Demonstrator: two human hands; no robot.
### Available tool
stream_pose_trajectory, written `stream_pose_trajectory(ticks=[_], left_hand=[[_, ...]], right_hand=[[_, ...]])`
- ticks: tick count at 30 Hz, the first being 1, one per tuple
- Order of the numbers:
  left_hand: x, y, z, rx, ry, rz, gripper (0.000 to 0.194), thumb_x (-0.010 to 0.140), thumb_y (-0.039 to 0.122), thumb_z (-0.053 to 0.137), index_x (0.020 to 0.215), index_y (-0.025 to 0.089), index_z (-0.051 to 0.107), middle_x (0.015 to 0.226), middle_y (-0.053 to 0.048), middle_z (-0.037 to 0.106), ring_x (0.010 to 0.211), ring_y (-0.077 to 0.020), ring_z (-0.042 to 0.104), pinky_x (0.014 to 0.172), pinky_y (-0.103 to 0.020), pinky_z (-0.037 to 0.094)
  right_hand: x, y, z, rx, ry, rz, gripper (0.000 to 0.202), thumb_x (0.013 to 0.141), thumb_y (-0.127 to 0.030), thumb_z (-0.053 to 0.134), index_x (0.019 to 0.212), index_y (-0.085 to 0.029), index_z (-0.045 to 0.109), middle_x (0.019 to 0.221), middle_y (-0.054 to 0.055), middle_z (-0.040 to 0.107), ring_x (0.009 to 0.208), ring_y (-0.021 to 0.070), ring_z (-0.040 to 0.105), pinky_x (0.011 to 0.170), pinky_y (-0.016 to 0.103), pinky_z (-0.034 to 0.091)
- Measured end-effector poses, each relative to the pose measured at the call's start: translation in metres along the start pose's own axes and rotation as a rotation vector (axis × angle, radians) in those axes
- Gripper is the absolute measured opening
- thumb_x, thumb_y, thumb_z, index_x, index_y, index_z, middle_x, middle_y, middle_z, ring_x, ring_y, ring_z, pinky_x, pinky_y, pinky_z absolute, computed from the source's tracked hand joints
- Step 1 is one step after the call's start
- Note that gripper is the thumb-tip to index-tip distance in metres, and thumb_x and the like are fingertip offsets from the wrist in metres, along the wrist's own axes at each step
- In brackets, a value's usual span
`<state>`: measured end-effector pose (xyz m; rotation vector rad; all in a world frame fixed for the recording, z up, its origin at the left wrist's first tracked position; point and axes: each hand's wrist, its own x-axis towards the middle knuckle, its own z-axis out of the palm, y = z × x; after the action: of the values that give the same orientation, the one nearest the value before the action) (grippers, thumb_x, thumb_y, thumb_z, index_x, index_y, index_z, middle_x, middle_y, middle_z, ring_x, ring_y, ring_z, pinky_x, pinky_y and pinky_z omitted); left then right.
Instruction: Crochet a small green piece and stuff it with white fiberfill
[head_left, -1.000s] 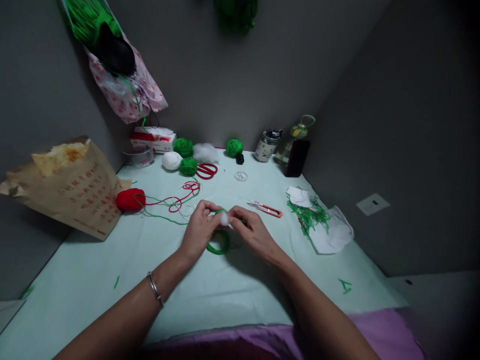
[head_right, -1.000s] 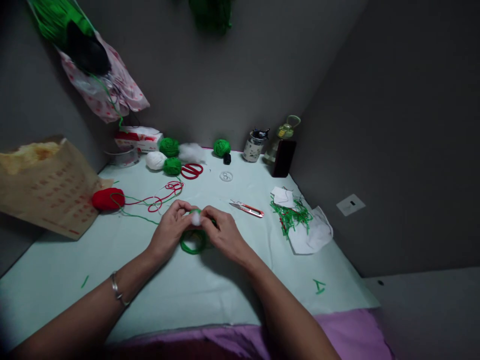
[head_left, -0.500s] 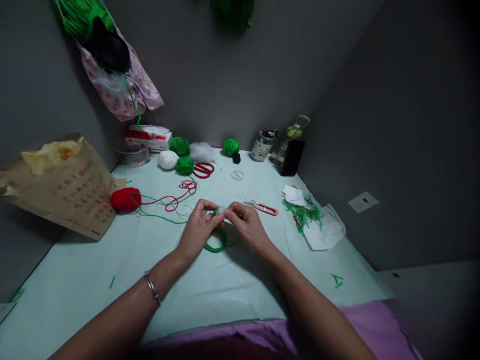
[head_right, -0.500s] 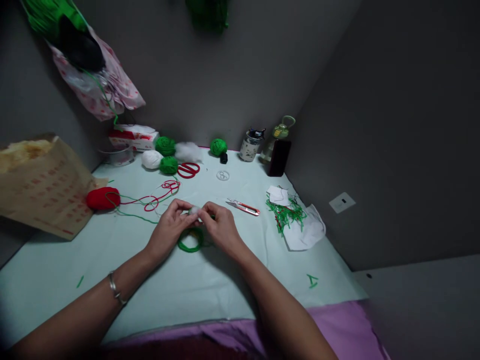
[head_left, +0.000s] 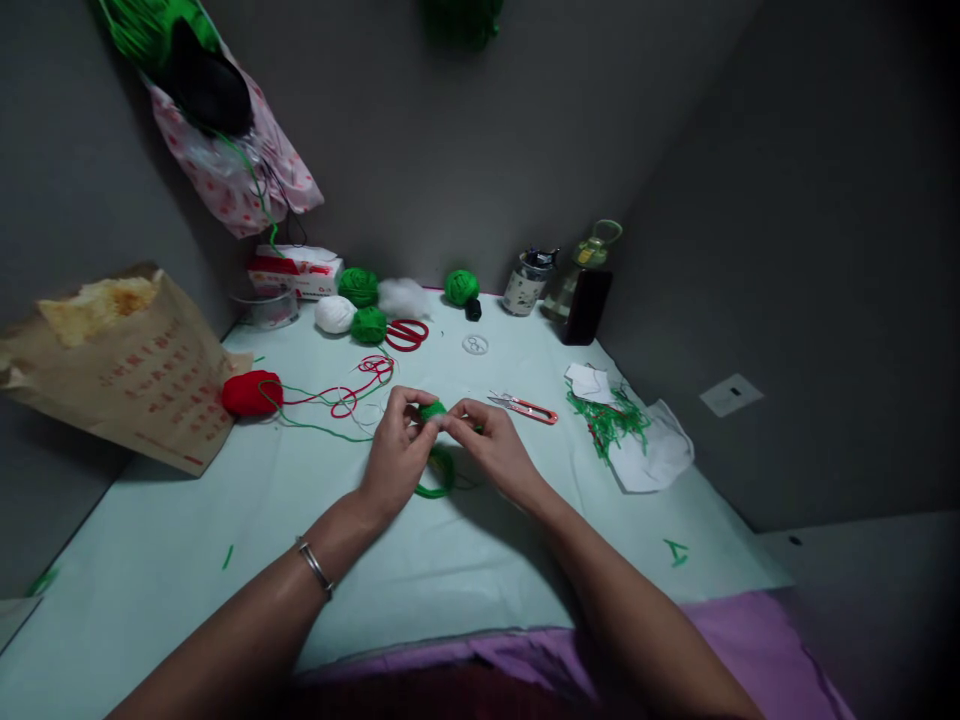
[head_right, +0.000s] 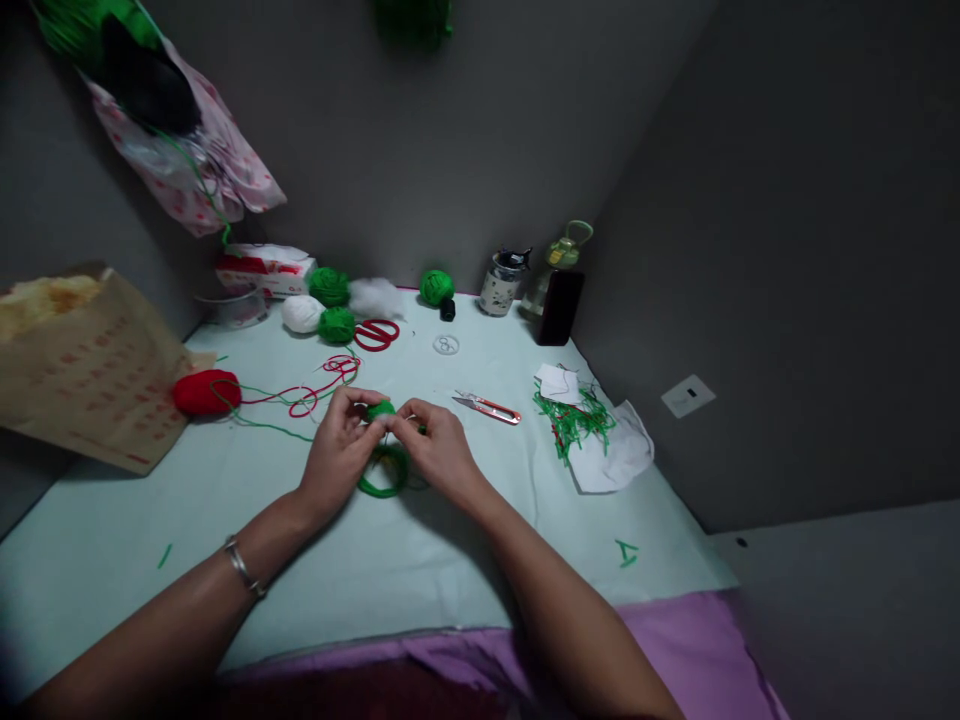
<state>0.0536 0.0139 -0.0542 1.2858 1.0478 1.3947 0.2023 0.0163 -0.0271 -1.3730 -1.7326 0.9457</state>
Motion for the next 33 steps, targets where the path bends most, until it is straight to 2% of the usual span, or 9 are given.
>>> stream_pose_trajectory(ticks=[3,6,10,13,17,20,23,29,33], left_hand=[[-0.003,0.009,-0.002,-0.017,-0.083,-0.03,0.025,0.083,0.023,0.069,0.103,0.021,0.055,0.094,0.0,0.061,0.083,-0.0146,0.061,0.073,-0.027,0.051],[-0.002,0.012,-0.006,-0.048,-0.127,-0.07,0.023,0.085,0.03,0.069,0.099,0.021,0.053,0.084,0.001,0.063,0.076,-0.0148,0.064,0.071,-0.028,0.052],[0.004,0.004,-0.009,-0.057,-0.099,-0.089,0.022,0.083,0.027,0.069,0.091,0.021,0.049,0.083,0.003,0.062,0.067,-0.0125,0.063,0.067,-0.027,0.052],[0.009,-0.004,-0.008,-0.028,-0.032,-0.065,0.02,0.078,0.018,0.068,0.087,0.021,0.05,0.082,0.004,0.06,0.063,-0.0107,0.058,0.062,-0.024,0.048],[0.011,-0.003,-0.004,-0.028,0.026,-0.003,0.019,0.075,0.011,0.066,0.088,0.021,0.055,0.089,0.001,0.061,0.076,-0.0127,0.059,0.07,-0.024,0.048],[0.008,0.005,-0.003,-0.088,0.027,0.019,0.024,0.077,0.016,0.066,0.098,0.021,0.055,0.105,-0.003,0.065,0.088,-0.0148,0.062,0.08,-0.027,0.05],[0.007,0.011,-0.006,-0.141,0.015,0.007,0.034,0.078,0.021,0.07,0.109,0.021,0.055,0.114,-0.006,0.066,0.096,-0.0166,0.064,0.086,-0.029,0.051],[0.007,0.006,-0.009,-0.184,-0.06,-0.035,0.028,0.081,0.027,0.07,0.106,0.019,0.059,0.105,-0.006,0.069,0.102,-0.0204,0.067,0.097,-0.035,0.05],[0.006,0.003,-0.007,-0.155,-0.048,-0.067,0.021,0.083,0.028,0.066,0.1,0.021,0.055,0.092,-0.002,0.063,0.09,-0.0178,0.066,0.086,-0.032,0.053]], right_hand=[[0.002,0.005,-0.002,-0.017,0.052,0.008,0.027,0.087,-0.038,0.061,0.07,-0.018,0.063,0.058,-0.005,0.05,0.057,0.011,0.041,0.057,0.025,0.031],[0.0,0.004,-0.002,-0.039,0.059,0.004,0.025,0.086,-0.036,0.062,0.069,-0.018,0.066,0.057,-0.004,0.052,0.056,0.0113,0.043,0.057,0.026,0.03],[-0.008,-0.006,0.0,-0.036,-0.021,-0.032,0.021,0.09,-0.032,0.055,0.078,-0.019,0.066,0.065,-0.003,0.058,0.06,0.0122,0.047,0.06,0.025,0.033],[-0.013,-0.012,0.005,-0.036,-0.059,-0.057,0.018,0.09,-0.028,0.051,0.077,-0.02,0.06,0.067,-0.003,0.055,0.061,0.0124,0.046,0.06,0.025,0.032],[-0.014,-0.012,0.011,-0.031,-0.044,-0.061,0.02,0.091,-0.029,0.049,0.075,-0.021,0.055,0.065,-0.004,0.05,0.06,0.0123,0.043,0.058,0.025,0.032],[-0.01,-0.007,0.01,-0.037,-0.019,-0.057,0.023,0.094,-0.034,0.048,0.077,-0.02,0.056,0.062,-0.005,0.048,0.058,0.0125,0.043,0.056,0.024,0.033],[-0.007,-0.002,0.009,-0.08,0.009,-0.09,0.025,0.096,-0.035,0.047,0.082,-0.02,0.06,0.065,-0.003,0.053,0.06,0.0131,0.046,0.06,0.024,0.036],[-0.013,0.002,0.018,-0.249,0.044,-0.155,0.021,0.095,-0.029,0.048,0.089,-0.021,0.066,0.069,0.003,0.062,0.062,0.0168,0.05,0.065,0.028,0.033],[-0.018,0.003,0.027,-0.295,-0.002,-0.172,0.019,0.094,-0.022,0.048,0.091,-0.019,0.066,0.073,0.007,0.066,0.065,0.0187,0.054,0.065,0.029,0.034]])
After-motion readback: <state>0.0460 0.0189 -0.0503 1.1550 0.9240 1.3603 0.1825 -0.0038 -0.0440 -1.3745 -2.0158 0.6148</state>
